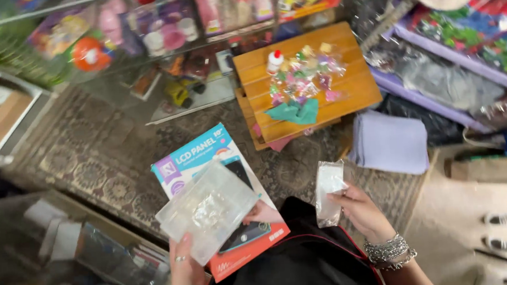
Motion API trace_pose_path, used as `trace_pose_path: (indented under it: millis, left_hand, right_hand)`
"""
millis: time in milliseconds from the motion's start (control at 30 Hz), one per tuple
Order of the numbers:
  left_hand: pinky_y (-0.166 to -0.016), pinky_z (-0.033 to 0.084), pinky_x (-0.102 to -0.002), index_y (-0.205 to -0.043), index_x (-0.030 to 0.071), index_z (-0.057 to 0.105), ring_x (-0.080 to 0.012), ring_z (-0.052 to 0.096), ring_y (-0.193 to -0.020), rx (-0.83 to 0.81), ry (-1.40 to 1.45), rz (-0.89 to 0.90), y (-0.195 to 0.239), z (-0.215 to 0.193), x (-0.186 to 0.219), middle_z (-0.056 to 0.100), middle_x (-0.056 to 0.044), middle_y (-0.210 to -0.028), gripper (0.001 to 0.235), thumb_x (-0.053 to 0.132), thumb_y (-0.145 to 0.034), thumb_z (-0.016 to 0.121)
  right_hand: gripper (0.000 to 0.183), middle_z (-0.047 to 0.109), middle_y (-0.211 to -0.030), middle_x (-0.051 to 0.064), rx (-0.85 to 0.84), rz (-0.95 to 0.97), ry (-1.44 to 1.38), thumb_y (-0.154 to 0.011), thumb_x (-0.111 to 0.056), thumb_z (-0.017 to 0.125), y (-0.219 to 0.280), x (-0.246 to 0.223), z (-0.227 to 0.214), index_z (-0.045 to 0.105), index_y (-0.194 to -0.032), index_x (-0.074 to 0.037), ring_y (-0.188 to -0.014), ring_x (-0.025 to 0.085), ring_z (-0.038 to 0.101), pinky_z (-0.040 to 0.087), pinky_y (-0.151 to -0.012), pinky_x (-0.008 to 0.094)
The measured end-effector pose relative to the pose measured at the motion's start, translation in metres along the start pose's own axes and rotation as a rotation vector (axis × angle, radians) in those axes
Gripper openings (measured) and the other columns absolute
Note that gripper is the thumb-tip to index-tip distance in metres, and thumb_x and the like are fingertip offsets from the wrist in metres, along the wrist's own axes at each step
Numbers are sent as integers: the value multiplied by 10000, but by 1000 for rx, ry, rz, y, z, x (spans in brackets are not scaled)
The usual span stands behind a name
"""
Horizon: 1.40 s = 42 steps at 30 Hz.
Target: The person handles a small plastic bag containing a gold-colored item, then picks up and examines a clear plastic organizer box and a red LCD panel package on a table. The person moves to a wooden stool to handle small colorful items in plastic bags, then returns to the table to continue sorting the organizer and LCD panel.
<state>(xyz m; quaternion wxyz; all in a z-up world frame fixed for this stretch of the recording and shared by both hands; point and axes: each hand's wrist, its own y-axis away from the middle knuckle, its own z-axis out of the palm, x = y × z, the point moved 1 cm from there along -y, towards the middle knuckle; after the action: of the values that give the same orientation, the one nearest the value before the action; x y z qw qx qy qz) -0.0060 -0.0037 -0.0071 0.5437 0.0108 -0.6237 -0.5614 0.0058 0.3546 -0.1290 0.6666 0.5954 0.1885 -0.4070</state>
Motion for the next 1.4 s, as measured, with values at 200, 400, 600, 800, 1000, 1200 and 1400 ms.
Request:
trace_pose_path:
  millis: [200,400,600,800,1000,1200,1400]
  left_hand:
    - [-1049,451,-477,-1593,91,382,-332,548,-1324,-278,-212,-247,-111,74,-34,543,-172,-1526,685,156,-922,506]
    - [-1062,454,-457,-1593,146,374,-302,518,-1375,-547,-298,-462,-195,187,-112,535,-127,-1521,819,51,-824,640]
    - [-940,555,-392,-1408,96,538,-261,671,-1113,-815,-337,-536,-311,273,-262,687,-146,-1283,640,-53,-815,727]
    - [-1135,512,-373,-1443,75,412,-284,622,-1320,-1083,-971,-583,-323,401,-319,609,-155,-1467,622,173,-901,701]
    - [-1212,422,-498,-1451,109,483,-346,451,-1463,-1308,-1017,-619,-309,507,-381,504,-181,-1534,517,86,-947,593]
    - [-660,491,-220,-1325,130,644,-101,616,-831,-1115,-687,-653,-330,528,-483,716,43,-1086,557,197,-824,878]
    - [-959,491,-383,-1385,120,590,-180,610,-1094,-1174,-867,-320,-368,510,-544,679,-39,-1209,636,286,-849,889]
  right_hand:
    - [318,717,-904,120,227,38,-128,-931,42,649,-25,18,-55,613,-1242,-16,-953,228,695,506,-1060,377]
    - [151,714,-967,155,352,59,-389,-891,29,673,-82,27,-112,659,-1037,-8,-790,290,652,503,-690,386]
    - [529,654,-1421,197,283,75,-502,-932,-44,561,-130,-37,-137,570,-1450,61,-1193,294,615,487,-881,415]
    - [384,701,-1286,225,358,-46,-597,-923,-20,633,-205,37,-226,599,-1303,30,-1088,343,674,558,-876,483]
    - [182,639,-1139,177,601,78,-522,-976,-90,598,-246,59,-270,548,-1111,21,-973,351,653,600,-676,447]
    - [195,591,-712,80,915,-71,-440,-921,-39,749,-270,-16,-255,577,-837,2,-592,178,608,509,-559,306]
    - [260,574,-716,61,917,-99,-501,-943,-51,736,-303,7,-285,500,-835,-59,-621,174,635,535,-595,315]
